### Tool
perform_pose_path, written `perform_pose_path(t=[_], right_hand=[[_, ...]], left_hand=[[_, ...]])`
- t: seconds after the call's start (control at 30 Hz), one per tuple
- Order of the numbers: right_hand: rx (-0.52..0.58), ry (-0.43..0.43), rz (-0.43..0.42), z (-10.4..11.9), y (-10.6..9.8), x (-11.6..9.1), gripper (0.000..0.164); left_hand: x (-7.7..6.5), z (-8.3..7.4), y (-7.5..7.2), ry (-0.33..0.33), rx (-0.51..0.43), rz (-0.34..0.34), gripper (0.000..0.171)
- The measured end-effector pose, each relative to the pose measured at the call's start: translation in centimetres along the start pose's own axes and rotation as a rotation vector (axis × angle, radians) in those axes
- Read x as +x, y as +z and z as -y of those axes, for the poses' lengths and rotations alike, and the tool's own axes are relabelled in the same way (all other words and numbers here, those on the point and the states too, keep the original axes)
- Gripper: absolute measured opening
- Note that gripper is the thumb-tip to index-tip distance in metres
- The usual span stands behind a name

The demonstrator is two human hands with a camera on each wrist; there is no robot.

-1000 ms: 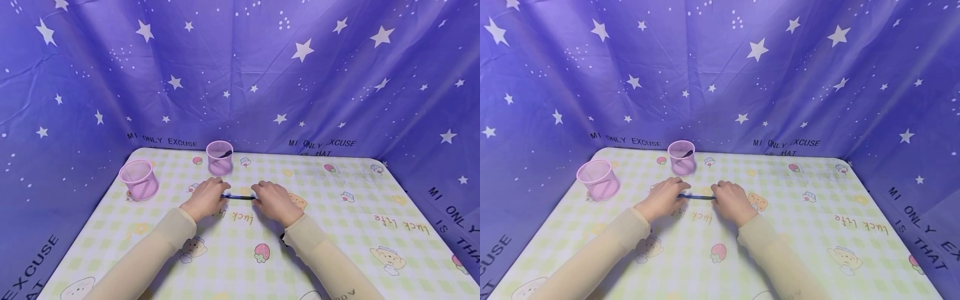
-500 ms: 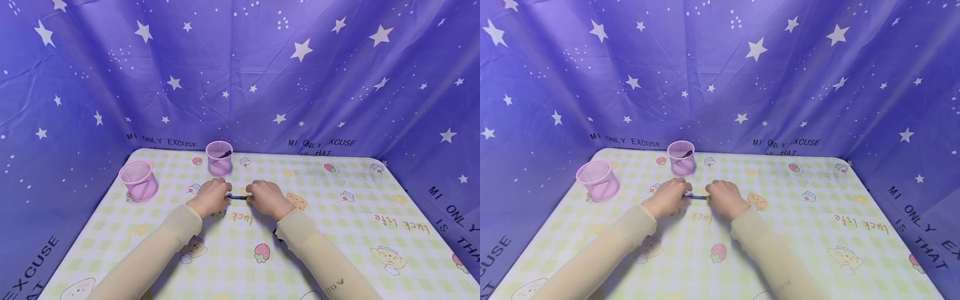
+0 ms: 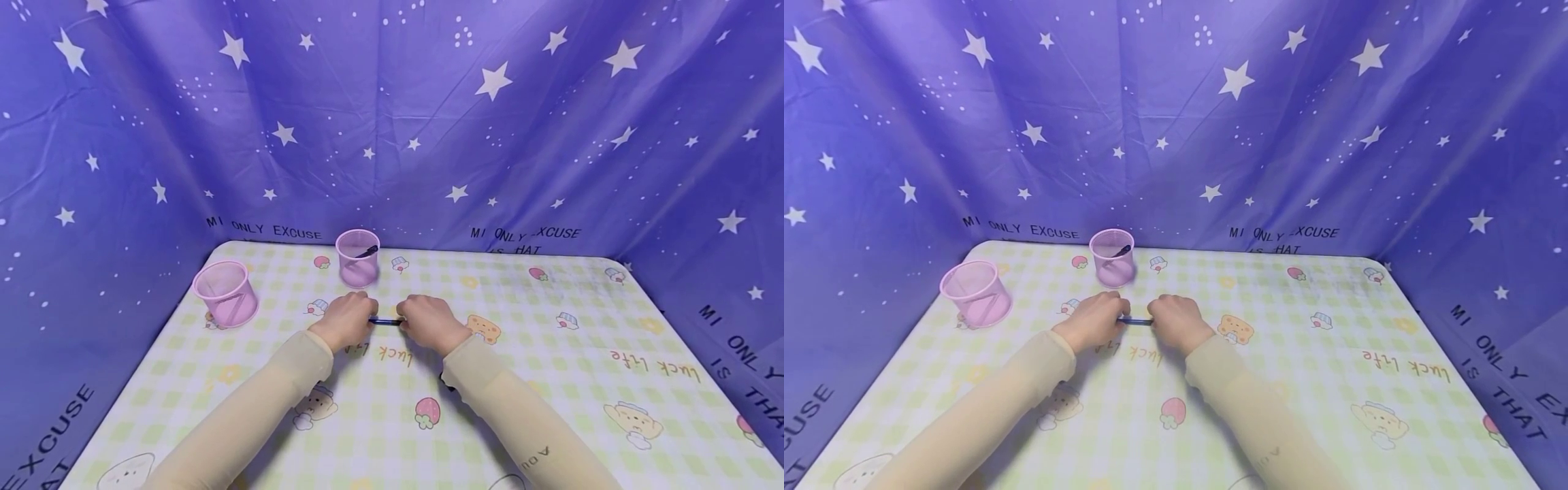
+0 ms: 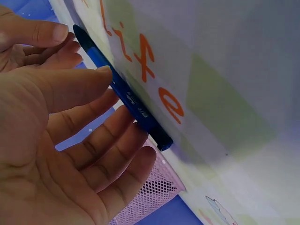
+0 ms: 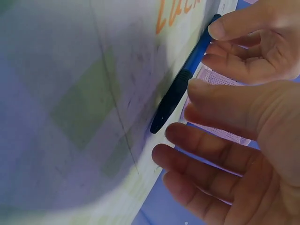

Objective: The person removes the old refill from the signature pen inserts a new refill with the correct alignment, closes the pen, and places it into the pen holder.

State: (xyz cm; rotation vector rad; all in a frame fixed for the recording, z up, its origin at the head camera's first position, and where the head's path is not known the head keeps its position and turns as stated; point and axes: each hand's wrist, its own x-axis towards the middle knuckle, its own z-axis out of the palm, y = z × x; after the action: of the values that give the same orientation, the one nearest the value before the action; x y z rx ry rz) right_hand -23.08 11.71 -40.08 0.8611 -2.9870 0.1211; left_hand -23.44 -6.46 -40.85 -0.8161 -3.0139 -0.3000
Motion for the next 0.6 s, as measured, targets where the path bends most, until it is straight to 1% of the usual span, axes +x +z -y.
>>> perform_pose_path(t=[0.13,0.33,0.6], right_hand=[[0.006,0.016,0.034,0.27,0.09,0.21,0.010],[0.011,0.039,0.067,0.41,0.33,0.43,0.007],[-0.013,0.034,0.078,0.44,0.48,0.51,0.007]], left_hand=[[0.00,0.00,0.07,-0.009,0.001,0.012,0.007],[0.14,-0.04,0.21,-0.019,-0.003,0.023,0.007],[0.25,-0.10,0.40,-0.032,0.019,0.016,0.009]])
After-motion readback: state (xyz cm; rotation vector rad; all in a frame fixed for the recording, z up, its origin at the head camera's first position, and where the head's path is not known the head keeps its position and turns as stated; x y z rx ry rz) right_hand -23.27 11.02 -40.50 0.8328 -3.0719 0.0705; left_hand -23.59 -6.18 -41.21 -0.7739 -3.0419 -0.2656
